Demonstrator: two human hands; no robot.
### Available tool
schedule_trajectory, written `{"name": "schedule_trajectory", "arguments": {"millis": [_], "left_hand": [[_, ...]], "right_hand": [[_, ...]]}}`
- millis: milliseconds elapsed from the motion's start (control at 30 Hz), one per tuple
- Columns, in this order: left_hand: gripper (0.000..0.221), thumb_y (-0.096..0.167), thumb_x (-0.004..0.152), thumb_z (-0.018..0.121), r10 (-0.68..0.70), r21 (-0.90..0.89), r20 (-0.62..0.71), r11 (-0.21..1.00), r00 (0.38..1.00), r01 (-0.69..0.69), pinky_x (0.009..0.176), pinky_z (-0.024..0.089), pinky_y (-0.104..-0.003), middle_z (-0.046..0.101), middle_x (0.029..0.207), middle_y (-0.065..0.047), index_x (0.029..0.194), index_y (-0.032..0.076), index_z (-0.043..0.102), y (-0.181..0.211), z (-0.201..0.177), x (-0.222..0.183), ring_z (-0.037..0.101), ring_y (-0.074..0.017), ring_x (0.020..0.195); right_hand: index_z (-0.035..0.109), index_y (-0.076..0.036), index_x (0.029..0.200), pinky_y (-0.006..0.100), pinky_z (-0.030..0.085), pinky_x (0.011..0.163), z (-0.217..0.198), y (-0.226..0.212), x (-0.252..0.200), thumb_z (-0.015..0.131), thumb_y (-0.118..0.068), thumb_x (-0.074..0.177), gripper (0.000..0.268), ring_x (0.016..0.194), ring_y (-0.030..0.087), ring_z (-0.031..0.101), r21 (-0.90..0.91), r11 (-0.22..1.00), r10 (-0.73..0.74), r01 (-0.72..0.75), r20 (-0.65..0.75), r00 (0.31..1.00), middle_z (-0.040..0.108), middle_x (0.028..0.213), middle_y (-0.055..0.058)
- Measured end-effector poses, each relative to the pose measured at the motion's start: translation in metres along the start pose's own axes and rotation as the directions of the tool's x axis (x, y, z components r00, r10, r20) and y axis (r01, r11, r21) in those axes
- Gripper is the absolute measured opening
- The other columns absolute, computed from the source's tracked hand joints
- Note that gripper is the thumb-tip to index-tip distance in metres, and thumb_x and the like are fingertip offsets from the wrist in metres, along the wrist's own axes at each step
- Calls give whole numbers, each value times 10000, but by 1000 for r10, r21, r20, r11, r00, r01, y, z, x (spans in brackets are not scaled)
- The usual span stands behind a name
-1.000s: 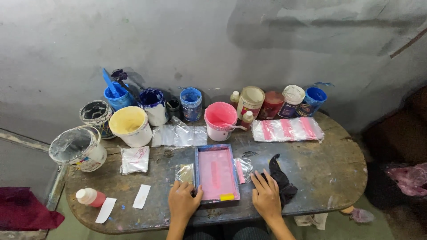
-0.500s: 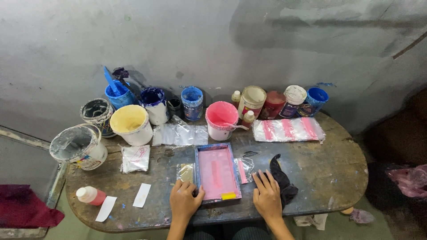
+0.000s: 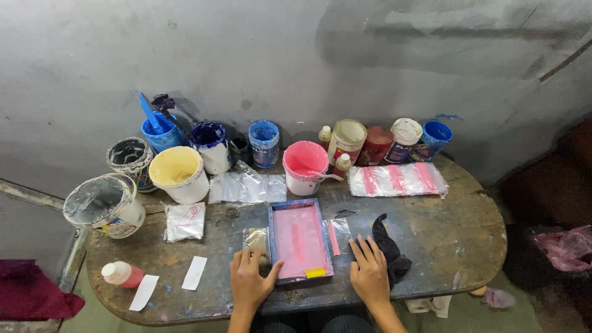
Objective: Applying pink paint to a small screen printing frame using a brush
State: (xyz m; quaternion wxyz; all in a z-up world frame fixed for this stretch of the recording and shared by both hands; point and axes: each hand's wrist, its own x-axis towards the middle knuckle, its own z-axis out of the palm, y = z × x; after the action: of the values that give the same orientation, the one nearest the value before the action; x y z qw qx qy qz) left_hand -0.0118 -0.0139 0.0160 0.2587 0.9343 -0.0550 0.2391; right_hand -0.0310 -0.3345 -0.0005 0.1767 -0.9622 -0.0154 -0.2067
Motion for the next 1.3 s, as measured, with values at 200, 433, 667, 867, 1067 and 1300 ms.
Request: {"name": "schedule_trajectory", "arguments": {"millis": [200, 433, 667, 867, 1067, 1300], "left_hand": [[1270, 861, 629, 829, 78, -55, 330, 997, 941, -63, 1208, 208, -538, 304, 1679, -21, 1595, 224, 305, 9, -21, 11, 221, -282, 1552], [1385, 924, 616, 795, 110, 2, 327, 993, 939, -118, 1228, 138, -535, 262, 1700, -22, 1639, 180, 231, 11, -19, 10, 146, -276, 1571], [1179, 810, 676, 788, 150, -133, 195, 983, 969, -126, 1220, 185, -540, 365, 1667, -23, 1585, 185, 373, 11, -24, 11, 208, -270, 1574], [1117, 767, 702, 802, 145, -160, 208, 981, 967, -113, 1224, 166, -565, 370, 1664, -22, 1569, 187, 404, 10, -28, 10, 181, -270, 1579], [1146, 813, 695, 781, 195, -138, 159, 975, 968, -174, 1221, 199, -549, 414, 1638, -27, 1558, 152, 421, 8, -22, 12, 237, -286, 1555], [1168, 801, 690, 810, 203, -136, 166, 974, 965, -182, 1217, 203, -552, 412, 1644, -11, 1569, 147, 406, 10, -25, 12, 233, -295, 1563]], "right_hand": [[718, -97, 1280, 454, 403, 1153, -31, -23, 13, 585, -184, 979, 341, 1329, 274, 542, 263, 959, -66, 105, -156, 986, 691, 1328, 62], [638, -92, 1309, 401, 547, 1031, -73, -73, 88, 583, -414, 977, 467, 1187, 216, 643, 458, 889, 74, -11, -119, 990, 691, 1267, 95], [563, -96, 1353, 309, 547, 695, -102, -114, 195, 625, -406, 936, 524, 781, 181, 657, 520, 852, 37, -65, 64, 997, 704, 911, 64], [698, -26, 1013, 331, 555, 704, -102, -112, 198, 596, -168, 1050, 179, 773, 208, 681, 453, 854, -131, 254, -286, 949, 716, 943, 93], [708, -17, 1060, 283, 564, 660, -136, -104, 165, 555, -205, 1078, 243, 777, 187, 708, 467, 850, -37, 244, -410, 911, 731, 928, 89], [663, -1, 1113, 268, 612, 680, -158, -95, 118, 518, -138, 1092, 200, 795, 183, 746, 553, 812, 54, 189, -393, 918, 746, 921, 116]]}}
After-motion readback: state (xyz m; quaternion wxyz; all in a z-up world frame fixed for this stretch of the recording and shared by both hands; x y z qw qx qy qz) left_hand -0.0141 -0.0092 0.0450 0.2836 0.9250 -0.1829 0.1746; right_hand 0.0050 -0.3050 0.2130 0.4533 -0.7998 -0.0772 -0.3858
